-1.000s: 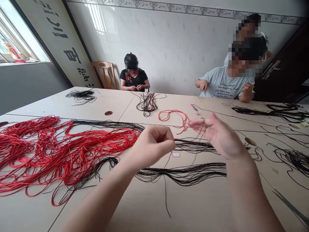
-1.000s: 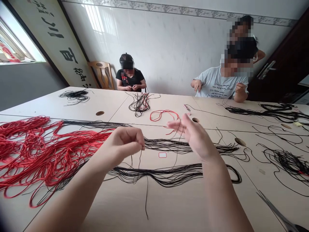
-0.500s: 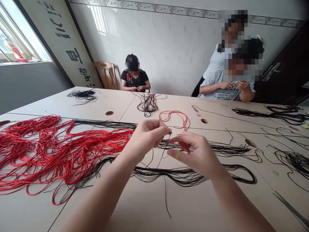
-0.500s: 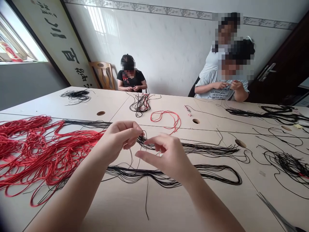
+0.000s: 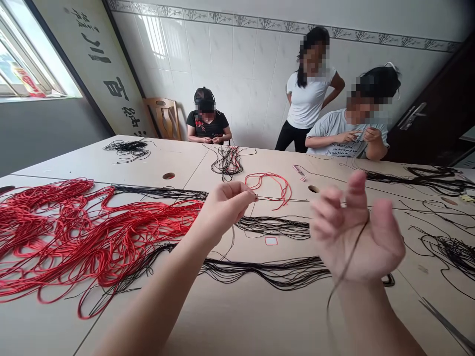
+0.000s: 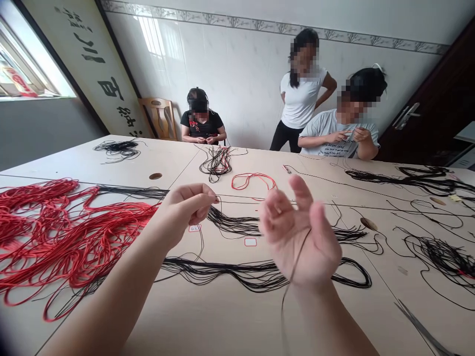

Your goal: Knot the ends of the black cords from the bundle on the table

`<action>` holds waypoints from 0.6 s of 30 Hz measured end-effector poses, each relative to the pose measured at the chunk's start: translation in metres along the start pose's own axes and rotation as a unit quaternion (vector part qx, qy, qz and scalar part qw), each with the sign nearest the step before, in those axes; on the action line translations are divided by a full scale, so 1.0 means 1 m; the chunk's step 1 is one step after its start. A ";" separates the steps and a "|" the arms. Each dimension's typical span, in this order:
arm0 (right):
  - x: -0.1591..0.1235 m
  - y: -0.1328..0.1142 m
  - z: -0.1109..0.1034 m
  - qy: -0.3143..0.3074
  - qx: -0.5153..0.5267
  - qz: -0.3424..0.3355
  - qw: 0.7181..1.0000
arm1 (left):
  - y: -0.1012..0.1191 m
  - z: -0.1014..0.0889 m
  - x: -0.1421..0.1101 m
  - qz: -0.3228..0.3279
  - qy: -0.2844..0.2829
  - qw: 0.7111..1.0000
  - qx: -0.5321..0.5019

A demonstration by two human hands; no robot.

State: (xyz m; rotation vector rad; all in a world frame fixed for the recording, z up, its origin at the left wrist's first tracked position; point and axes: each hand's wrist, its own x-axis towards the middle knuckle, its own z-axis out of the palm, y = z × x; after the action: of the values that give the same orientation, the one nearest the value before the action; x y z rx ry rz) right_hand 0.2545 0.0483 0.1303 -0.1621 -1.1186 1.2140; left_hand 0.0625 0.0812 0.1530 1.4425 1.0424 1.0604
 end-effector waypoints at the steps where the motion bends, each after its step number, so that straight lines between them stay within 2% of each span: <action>1: 0.002 0.003 0.000 0.073 -0.123 -0.058 0.988 | 0.000 0.001 -0.001 0.000 -0.003 1.000 0.012; 2: 0.004 0.006 -0.001 0.105 -0.247 -0.109 0.957 | 0.000 0.002 -0.002 -0.002 -0.005 1.000 0.024; 4: 0.008 0.016 -0.007 0.080 -0.468 -0.167 0.864 | 0.001 0.003 -0.003 -0.003 -0.006 0.999 0.034; 6: 0.010 0.027 -0.015 0.033 -0.622 -0.175 0.763 | 0.002 0.004 -0.004 -0.002 -0.005 0.999 0.033; 7: 0.010 0.031 -0.018 0.024 -0.668 -0.170 0.724 | 0.003 0.004 -0.004 -0.004 -0.006 0.999 0.032; 8: 0.010 0.034 -0.021 0.027 -0.696 -0.165 0.699 | 0.003 0.005 -0.004 -0.009 -0.008 0.999 0.033; 9: 0.009 0.035 -0.023 0.038 -0.707 -0.158 0.688 | 0.004 0.005 -0.004 -0.016 -0.011 0.999 0.036; 10: 0.009 0.036 -0.023 0.047 -0.706 -0.142 0.693 | 0.005 0.006 -0.003 -0.024 -0.014 0.999 0.039; 11: 0.008 0.035 -0.022 0.050 -0.690 -0.121 0.711 | 0.005 0.006 -0.003 -0.031 -0.018 0.999 0.041; 15: 0.004 0.024 -0.015 0.041 -0.552 -0.004 0.833 | 0.006 0.005 -0.002 -0.032 -0.062 0.997 0.016; 16: 0.004 0.021 -0.014 0.037 -0.520 0.017 0.853 | 0.006 0.005 -0.002 -0.027 -0.078 0.997 0.002; 18: 0.003 0.017 -0.013 0.038 -0.481 0.034 0.875 | 0.006 0.003 -0.002 -0.021 -0.097 0.995 -0.027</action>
State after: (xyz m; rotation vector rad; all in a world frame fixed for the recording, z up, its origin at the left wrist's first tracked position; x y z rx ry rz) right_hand 0.2526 0.0633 0.1147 -1.0045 -1.5735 0.5968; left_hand 0.0658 0.0781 0.1583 1.4422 0.8933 0.8929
